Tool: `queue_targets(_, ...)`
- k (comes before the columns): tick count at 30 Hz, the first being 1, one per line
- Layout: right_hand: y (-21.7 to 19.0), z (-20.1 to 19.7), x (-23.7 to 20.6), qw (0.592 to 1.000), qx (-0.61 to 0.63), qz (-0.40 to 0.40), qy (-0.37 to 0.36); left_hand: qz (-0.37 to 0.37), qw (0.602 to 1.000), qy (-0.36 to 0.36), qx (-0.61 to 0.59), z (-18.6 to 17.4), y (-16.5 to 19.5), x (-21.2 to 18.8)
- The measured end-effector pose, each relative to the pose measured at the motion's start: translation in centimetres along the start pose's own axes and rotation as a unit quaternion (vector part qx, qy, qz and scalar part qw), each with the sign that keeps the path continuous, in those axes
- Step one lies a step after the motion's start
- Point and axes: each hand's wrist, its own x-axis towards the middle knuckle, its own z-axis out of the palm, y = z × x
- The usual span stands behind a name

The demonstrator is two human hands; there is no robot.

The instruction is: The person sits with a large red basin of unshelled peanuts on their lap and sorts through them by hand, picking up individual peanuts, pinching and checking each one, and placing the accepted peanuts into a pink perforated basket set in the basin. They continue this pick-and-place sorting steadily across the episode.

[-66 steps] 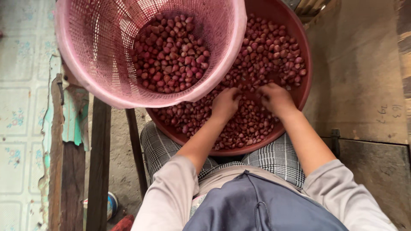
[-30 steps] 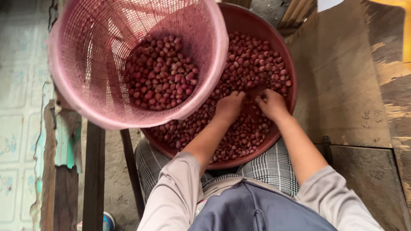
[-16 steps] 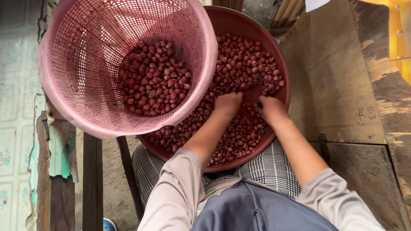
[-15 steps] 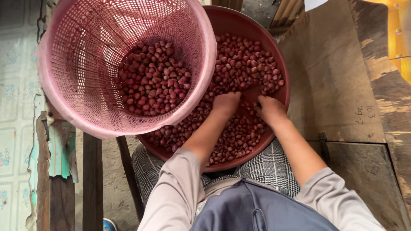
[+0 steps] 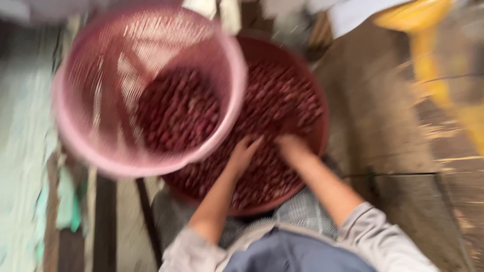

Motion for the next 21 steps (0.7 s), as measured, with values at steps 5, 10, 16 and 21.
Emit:
queue_targets(5,-1.3,-2.7,-2.0,0.993,0.114,0.027,0.011,0.102,0.994,-0.037,0.030,2.8,3.1,-2.6)
queue_targets(10,-3.4,-6.3,-5.4,0.834,0.521,0.173,-0.053,0.112,0.987,-0.007,0.115,5.5,4.0,-4.0)
queue_targets(16,-4.9,-6.2,-7.6,0.776,0.622,0.090,0.056,0.185,0.960,0.021,0.208,7.8,5.2,-7.0)
queue_targets(21,-4.9,-5.7,-8.5,0.750,0.651,0.074,0.095,0.285,0.939,0.029,0.190,8.8,5.8,-9.8)
